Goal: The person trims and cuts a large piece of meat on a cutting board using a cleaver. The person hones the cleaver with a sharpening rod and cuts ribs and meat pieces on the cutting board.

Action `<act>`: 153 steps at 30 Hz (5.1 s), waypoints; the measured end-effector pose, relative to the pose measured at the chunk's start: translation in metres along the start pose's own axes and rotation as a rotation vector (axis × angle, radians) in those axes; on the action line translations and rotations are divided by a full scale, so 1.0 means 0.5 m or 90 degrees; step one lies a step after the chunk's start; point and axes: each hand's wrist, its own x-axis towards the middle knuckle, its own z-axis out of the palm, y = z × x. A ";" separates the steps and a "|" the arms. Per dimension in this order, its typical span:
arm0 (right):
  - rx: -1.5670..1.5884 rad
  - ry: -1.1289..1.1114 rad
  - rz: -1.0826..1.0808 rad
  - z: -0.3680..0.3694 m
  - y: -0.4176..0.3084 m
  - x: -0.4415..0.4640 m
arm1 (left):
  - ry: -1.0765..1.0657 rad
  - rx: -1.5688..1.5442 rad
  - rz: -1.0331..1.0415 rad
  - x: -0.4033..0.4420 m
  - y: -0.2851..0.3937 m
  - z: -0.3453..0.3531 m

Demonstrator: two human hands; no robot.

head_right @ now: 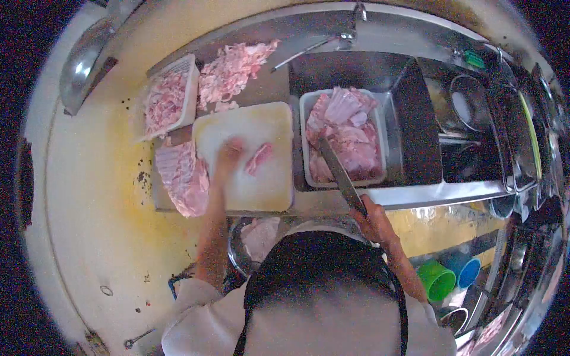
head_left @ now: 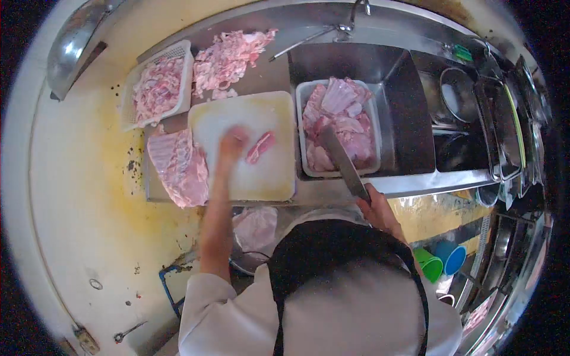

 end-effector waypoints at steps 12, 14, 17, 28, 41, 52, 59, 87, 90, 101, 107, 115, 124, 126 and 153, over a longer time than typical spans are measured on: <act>0.213 0.100 0.124 -0.016 0.049 0.056 | -0.052 -0.266 -0.093 0.106 0.438 0.102; 0.187 0.090 0.123 -0.023 0.040 0.069 | 0.109 -0.151 0.129 0.071 0.280 0.092; 0.196 0.069 0.089 -0.017 0.031 0.076 | 0.235 0.093 -0.083 -0.026 0.112 -0.046; -0.008 -0.063 -0.112 0.133 0.083 0.171 | 0.117 0.035 -0.303 -0.119 0.139 -0.129; 0.147 -0.019 -0.059 0.120 -0.026 0.215 | 0.026 0.117 -0.078 -0.002 0.277 0.014; 0.040 -0.080 -0.098 0.243 -0.134 0.409 | 0.084 -0.036 -0.155 -0.037 0.281 0.044; 0.131 -0.187 0.024 0.215 -0.079 0.278 | 0.091 -0.089 -0.192 -0.059 0.297 0.019; 0.130 -0.333 0.094 0.067 -0.055 0.166 | 0.059 -0.004 -0.064 -0.043 0.259 0.008; 0.095 -0.237 0.027 0.095 -0.067 0.187 | -0.043 -0.022 -0.057 -0.044 0.263 -0.014; 0.166 -0.218 0.018 0.234 -0.133 0.334 | 0.001 -0.138 -0.155 -0.083 0.224 -0.006; 0.051 -0.298 0.007 0.206 -0.056 0.249 | 0.031 -0.124 -0.210 -0.062 0.269 -0.052; -0.025 -0.266 -0.059 0.130 -0.055 0.153 | 0.066 -0.110 -0.254 -0.101 0.222 -0.088; -0.122 -0.103 -0.193 0.190 -0.228 0.169 | 0.060 -0.159 -0.303 -0.151 0.245 -0.058; -0.229 -0.191 -0.141 0.211 -0.181 0.180 | 0.085 -0.158 -0.285 -0.149 0.250 -0.065; -0.154 -0.179 -0.096 0.203 -0.183 0.133 | -0.066 -0.133 -0.317 -0.093 0.194 -0.175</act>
